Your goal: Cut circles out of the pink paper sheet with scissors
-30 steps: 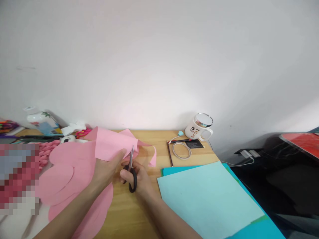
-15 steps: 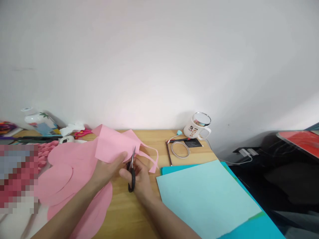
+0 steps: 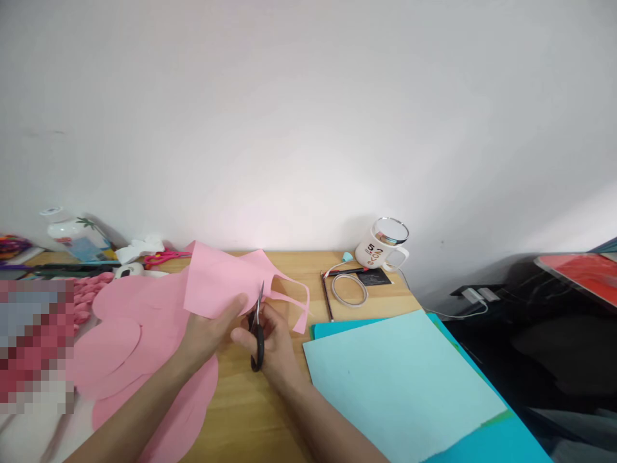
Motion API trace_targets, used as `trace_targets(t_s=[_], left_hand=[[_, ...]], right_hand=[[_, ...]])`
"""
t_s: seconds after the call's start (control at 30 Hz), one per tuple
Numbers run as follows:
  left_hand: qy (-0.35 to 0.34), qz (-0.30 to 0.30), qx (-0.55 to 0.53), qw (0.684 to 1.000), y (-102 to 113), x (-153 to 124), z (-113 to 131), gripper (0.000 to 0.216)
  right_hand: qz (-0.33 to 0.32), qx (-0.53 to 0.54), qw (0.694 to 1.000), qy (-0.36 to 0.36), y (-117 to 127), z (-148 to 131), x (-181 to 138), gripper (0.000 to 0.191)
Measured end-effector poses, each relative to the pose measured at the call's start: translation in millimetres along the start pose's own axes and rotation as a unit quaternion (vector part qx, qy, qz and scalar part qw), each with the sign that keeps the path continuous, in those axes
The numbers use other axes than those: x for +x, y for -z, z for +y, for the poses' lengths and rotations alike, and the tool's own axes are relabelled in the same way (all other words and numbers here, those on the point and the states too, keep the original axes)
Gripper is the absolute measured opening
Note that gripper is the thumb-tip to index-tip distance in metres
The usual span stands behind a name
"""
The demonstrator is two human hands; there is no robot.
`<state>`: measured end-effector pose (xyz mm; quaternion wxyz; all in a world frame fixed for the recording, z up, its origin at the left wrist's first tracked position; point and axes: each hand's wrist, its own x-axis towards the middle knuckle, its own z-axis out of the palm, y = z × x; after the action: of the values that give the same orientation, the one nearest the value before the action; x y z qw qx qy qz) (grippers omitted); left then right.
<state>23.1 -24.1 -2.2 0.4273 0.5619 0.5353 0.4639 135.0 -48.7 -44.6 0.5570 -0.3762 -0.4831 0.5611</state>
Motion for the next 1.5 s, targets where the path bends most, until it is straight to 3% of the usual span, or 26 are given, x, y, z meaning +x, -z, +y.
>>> trace_targets(t_s=[0.87, 1.2, 1.5], left_hand=[[-0.001, 0.014, -0.025, 1.000, -2.3, 0.0, -0.8, 0.022], [-0.008, -0.015, -0.021, 1.000, 3.1, 3.0, 0.1, 0.020], [-0.051, 0.027, -0.069, 0.996, -2.4, 4.7, -8.3, 0.021]], right_hand=[[0.004, 0.019, 1.000, 0.022, 0.3, -0.2, -0.7, 0.027], [0.004, 0.017, 1.000, -0.005, 2.2, 5.6, -0.7, 0.026], [-0.001, 0.017, 1.000, -0.015, 0.7, 6.4, -1.2, 0.025]])
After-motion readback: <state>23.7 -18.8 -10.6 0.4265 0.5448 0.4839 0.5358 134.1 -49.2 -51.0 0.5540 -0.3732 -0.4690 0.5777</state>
